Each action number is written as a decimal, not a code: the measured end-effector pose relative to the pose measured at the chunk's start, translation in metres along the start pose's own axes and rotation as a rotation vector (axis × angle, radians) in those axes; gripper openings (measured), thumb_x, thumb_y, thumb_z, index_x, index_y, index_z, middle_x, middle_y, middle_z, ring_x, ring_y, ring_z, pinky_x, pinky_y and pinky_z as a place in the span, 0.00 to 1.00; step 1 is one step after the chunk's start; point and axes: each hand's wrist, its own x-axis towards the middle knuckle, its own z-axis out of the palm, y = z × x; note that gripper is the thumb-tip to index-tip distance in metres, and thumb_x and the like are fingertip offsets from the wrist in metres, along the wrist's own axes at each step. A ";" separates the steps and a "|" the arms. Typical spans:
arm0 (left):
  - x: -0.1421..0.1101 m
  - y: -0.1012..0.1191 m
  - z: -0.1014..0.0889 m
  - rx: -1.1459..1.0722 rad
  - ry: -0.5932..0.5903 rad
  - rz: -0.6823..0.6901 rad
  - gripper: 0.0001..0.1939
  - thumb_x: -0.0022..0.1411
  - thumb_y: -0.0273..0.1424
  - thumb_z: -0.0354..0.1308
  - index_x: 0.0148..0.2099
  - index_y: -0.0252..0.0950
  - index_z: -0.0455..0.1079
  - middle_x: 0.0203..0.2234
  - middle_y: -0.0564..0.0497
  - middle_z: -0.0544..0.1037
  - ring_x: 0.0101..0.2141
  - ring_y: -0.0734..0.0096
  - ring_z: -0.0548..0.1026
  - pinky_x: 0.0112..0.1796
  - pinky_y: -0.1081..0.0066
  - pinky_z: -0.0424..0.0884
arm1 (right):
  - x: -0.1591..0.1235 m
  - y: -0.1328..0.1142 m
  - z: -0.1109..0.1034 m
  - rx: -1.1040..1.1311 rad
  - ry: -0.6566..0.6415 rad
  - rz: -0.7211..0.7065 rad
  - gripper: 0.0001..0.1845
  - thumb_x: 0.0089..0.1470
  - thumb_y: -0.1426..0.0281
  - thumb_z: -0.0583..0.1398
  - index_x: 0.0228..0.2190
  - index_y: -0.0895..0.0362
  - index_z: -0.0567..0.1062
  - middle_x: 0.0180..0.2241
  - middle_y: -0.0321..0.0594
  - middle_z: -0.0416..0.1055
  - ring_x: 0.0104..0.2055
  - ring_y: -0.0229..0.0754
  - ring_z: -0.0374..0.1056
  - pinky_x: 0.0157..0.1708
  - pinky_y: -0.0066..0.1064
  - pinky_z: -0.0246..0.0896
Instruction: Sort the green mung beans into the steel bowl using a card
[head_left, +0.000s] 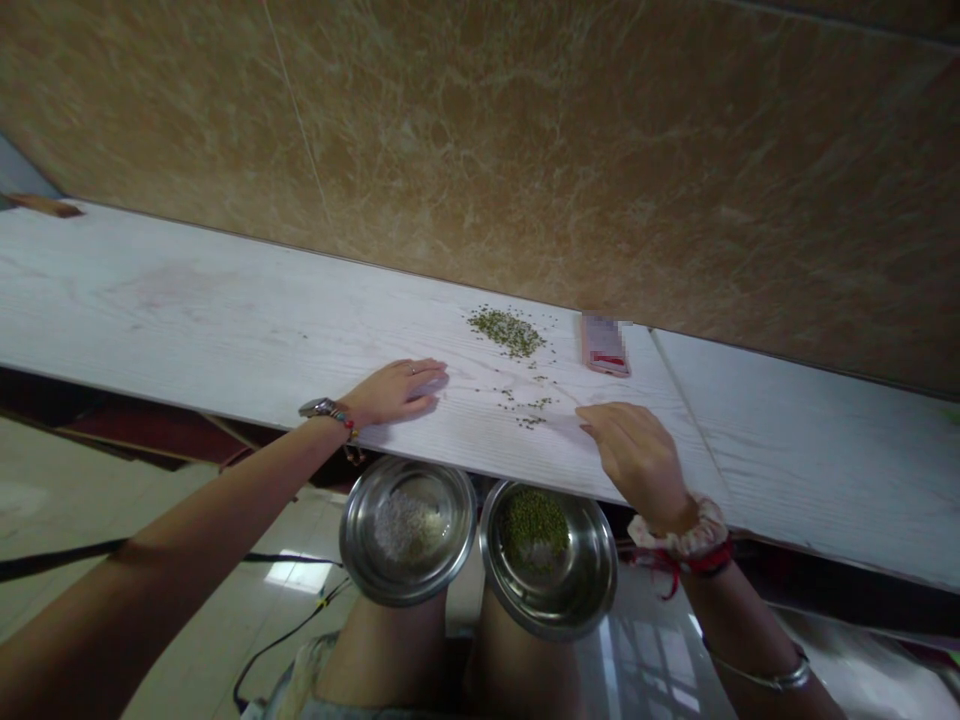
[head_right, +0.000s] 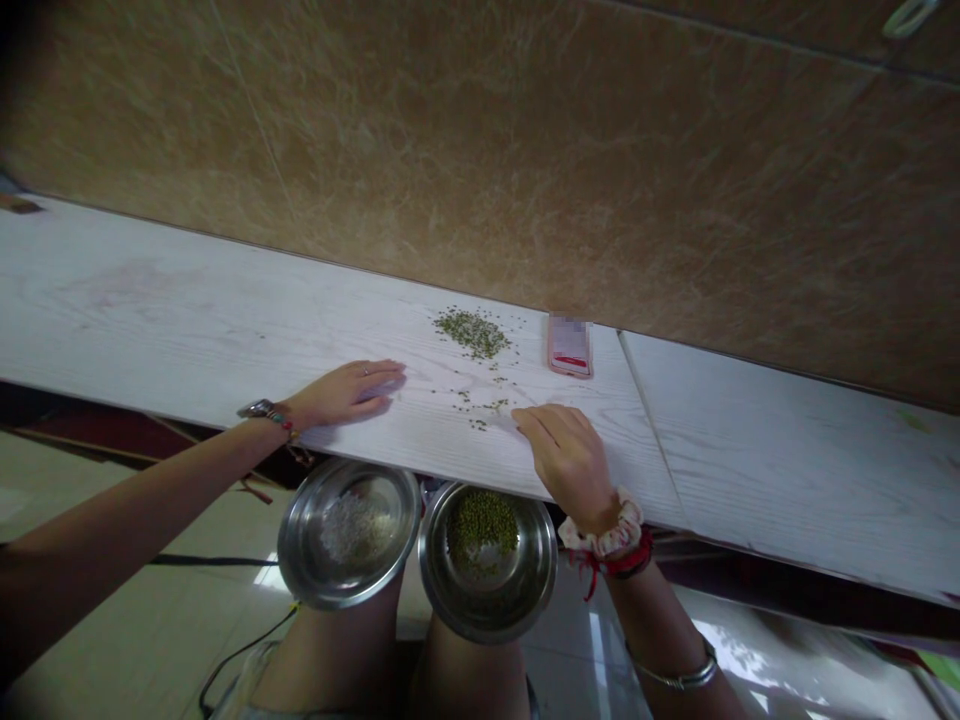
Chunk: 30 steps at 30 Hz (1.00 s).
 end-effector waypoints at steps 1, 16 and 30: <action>0.000 0.000 0.000 0.002 0.002 -0.002 0.21 0.66 0.39 0.44 0.57 0.37 0.62 0.60 0.47 0.64 0.57 0.63 0.64 0.55 0.63 0.59 | 0.001 0.000 0.002 -0.015 0.005 0.001 0.10 0.58 0.77 0.54 0.37 0.56 0.74 0.32 0.40 0.77 0.35 0.40 0.70 0.38 0.34 0.63; 0.001 0.000 0.001 -0.003 0.024 -0.011 0.23 0.65 0.39 0.44 0.56 0.34 0.64 0.59 0.45 0.65 0.55 0.62 0.66 0.55 0.65 0.60 | 0.000 -0.003 -0.007 0.007 -0.006 -0.038 0.08 0.56 0.78 0.56 0.37 0.58 0.73 0.31 0.41 0.76 0.35 0.40 0.69 0.37 0.32 0.62; 0.001 0.002 -0.002 -0.007 0.018 -0.023 0.24 0.64 0.39 0.43 0.56 0.32 0.64 0.58 0.44 0.66 0.55 0.61 0.67 0.55 0.64 0.61 | -0.011 -0.004 -0.014 0.000 -0.019 -0.010 0.08 0.55 0.79 0.57 0.38 0.59 0.72 0.31 0.42 0.76 0.35 0.41 0.70 0.38 0.33 0.64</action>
